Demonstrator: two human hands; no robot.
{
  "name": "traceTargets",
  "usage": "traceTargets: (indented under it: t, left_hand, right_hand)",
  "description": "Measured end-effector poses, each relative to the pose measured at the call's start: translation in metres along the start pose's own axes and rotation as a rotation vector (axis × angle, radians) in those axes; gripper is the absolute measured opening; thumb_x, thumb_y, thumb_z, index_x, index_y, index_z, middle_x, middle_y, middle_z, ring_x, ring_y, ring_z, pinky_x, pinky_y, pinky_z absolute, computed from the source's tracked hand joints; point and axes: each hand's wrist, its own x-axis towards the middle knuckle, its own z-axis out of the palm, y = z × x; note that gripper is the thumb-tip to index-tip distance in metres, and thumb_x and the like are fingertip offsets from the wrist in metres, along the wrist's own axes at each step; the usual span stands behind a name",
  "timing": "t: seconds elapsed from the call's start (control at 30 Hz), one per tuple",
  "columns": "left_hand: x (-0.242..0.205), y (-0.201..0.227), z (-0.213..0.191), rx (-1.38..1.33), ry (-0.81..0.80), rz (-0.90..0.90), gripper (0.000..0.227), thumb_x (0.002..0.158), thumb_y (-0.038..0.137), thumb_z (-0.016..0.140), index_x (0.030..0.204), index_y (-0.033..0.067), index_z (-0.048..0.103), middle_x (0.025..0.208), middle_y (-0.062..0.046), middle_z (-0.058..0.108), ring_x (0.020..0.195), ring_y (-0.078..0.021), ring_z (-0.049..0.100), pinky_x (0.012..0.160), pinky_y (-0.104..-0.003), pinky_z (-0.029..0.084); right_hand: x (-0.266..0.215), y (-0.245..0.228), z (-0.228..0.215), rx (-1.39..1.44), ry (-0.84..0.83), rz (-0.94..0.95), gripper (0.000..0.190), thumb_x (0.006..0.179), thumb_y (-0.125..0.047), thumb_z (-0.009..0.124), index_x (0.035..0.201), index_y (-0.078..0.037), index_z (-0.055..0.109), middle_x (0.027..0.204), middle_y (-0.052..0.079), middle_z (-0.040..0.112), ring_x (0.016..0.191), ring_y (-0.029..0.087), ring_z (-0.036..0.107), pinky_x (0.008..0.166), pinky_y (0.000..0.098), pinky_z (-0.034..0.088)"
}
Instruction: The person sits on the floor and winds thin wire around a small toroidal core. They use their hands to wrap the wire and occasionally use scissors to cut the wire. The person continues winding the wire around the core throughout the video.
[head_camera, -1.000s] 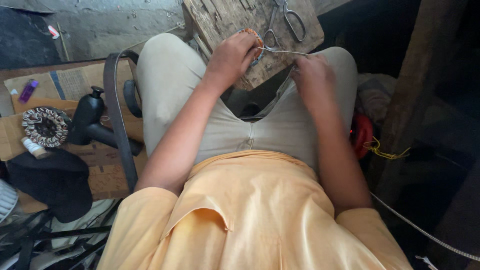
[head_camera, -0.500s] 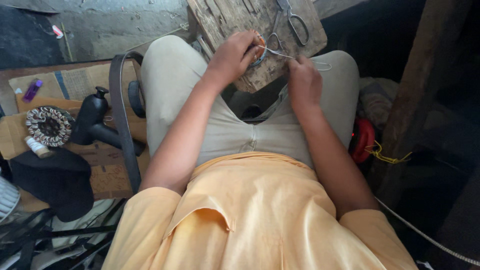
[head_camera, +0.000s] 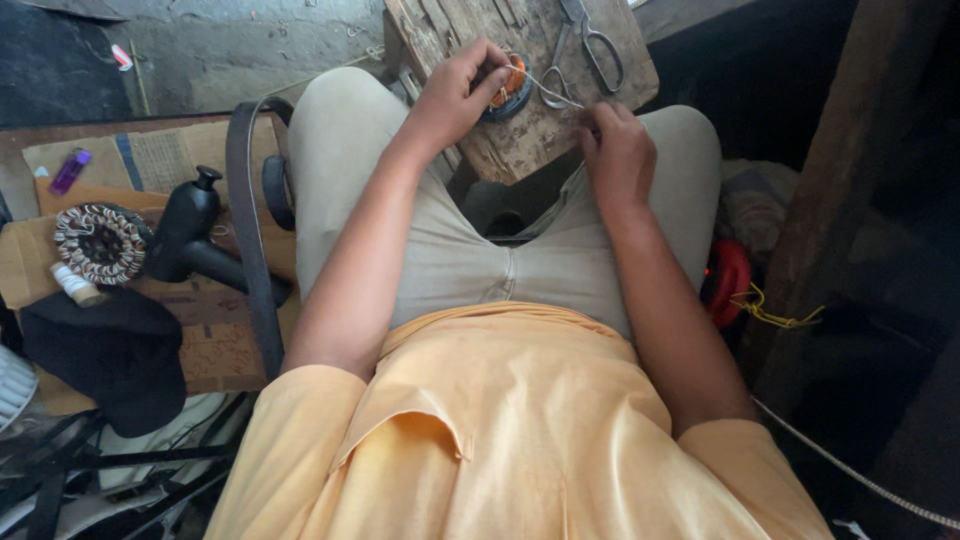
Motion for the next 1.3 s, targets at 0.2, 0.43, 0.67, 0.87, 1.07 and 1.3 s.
traceTargets:
  t: [0.2, 0.43, 0.67, 0.87, 1.07, 1.3]
  left_hand:
    - [-0.001, -0.001, 0.0, 0.048, 0.008, 0.074, 0.014, 0.108, 0.015, 0.064, 0.11, 0.0011, 0.06, 0.106, -0.012, 0.072, 0.099, -0.0217, 0.071, 0.086, -0.035, 0.054]
    - [-0.002, -0.002, 0.0, 0.019, -0.002, 0.028, 0.015, 0.107, 0.017, 0.063, 0.109, 0.002, 0.06, 0.099, -0.011, 0.069, 0.094, -0.0238, 0.07, 0.084, -0.034, 0.054]
    - [-0.001, -0.001, 0.0, 0.085, -0.001, 0.128, 0.013, 0.109, 0.014, 0.064, 0.11, 0.0018, 0.06, 0.103, -0.013, 0.069, 0.097, -0.0249, 0.069, 0.086, -0.035, 0.052]
    - [-0.002, 0.001, 0.003, 0.042, -0.018, 0.059, 0.012, 0.107, 0.013, 0.063, 0.11, 0.0028, 0.059, 0.101, -0.011, 0.069, 0.095, -0.0241, 0.07, 0.083, -0.035, 0.054]
    - [-0.002, 0.002, 0.005, 0.133, -0.033, 0.114, 0.011, 0.104, 0.011, 0.066, 0.108, 0.0029, 0.06, 0.1, -0.015, 0.068, 0.095, -0.0317, 0.068, 0.083, -0.04, 0.053]
    - [-0.005, 0.013, 0.021, 0.35, -0.067, 0.175, 0.013, 0.098, 0.012, 0.07, 0.105, 0.0044, 0.062, 0.102, -0.017, 0.068, 0.101, -0.0402, 0.064, 0.086, -0.048, 0.051]
  right_hand:
    - [0.008, -0.003, 0.008, -0.062, 0.025, -0.097, 0.01, 0.087, -0.012, 0.079, 0.096, -0.014, 0.076, 0.095, 0.008, 0.067, 0.093, 0.033, 0.065, 0.076, 0.0458, 0.052]
    - [0.015, -0.001, 0.02, -0.111, 0.037, -0.162, 0.011, 0.089, -0.013, 0.078, 0.092, -0.008, 0.069, 0.096, 0.01, 0.064, 0.092, 0.033, 0.064, 0.074, 0.0456, 0.051]
    - [0.012, -0.007, 0.017, 0.989, -0.094, 0.271, 0.009, 0.106, -0.015, 0.062, 0.112, -0.009, 0.057, 0.092, 0.0, 0.058, 0.077, 0.008, 0.057, 0.068, 0.0289, 0.048]
    - [0.002, -0.038, 0.007, 0.426, -0.009, -0.183, 0.008, 0.102, -0.007, 0.07, 0.108, -0.003, 0.065, 0.092, 0.011, 0.062, 0.083, 0.024, 0.063, 0.07, 0.0385, 0.049]
    - [0.008, -0.057, 0.005, 0.326, 0.024, -0.112, 0.011, 0.094, -0.007, 0.076, 0.097, -0.001, 0.067, 0.086, 0.014, 0.061, 0.076, 0.03, 0.065, 0.067, 0.0413, 0.05]
    - [0.006, -0.043, 0.017, 0.263, 0.07, -0.208, 0.018, 0.086, -0.006, 0.078, 0.091, -0.001, 0.062, 0.092, 0.018, 0.065, 0.087, 0.039, 0.065, 0.074, 0.0478, 0.051]
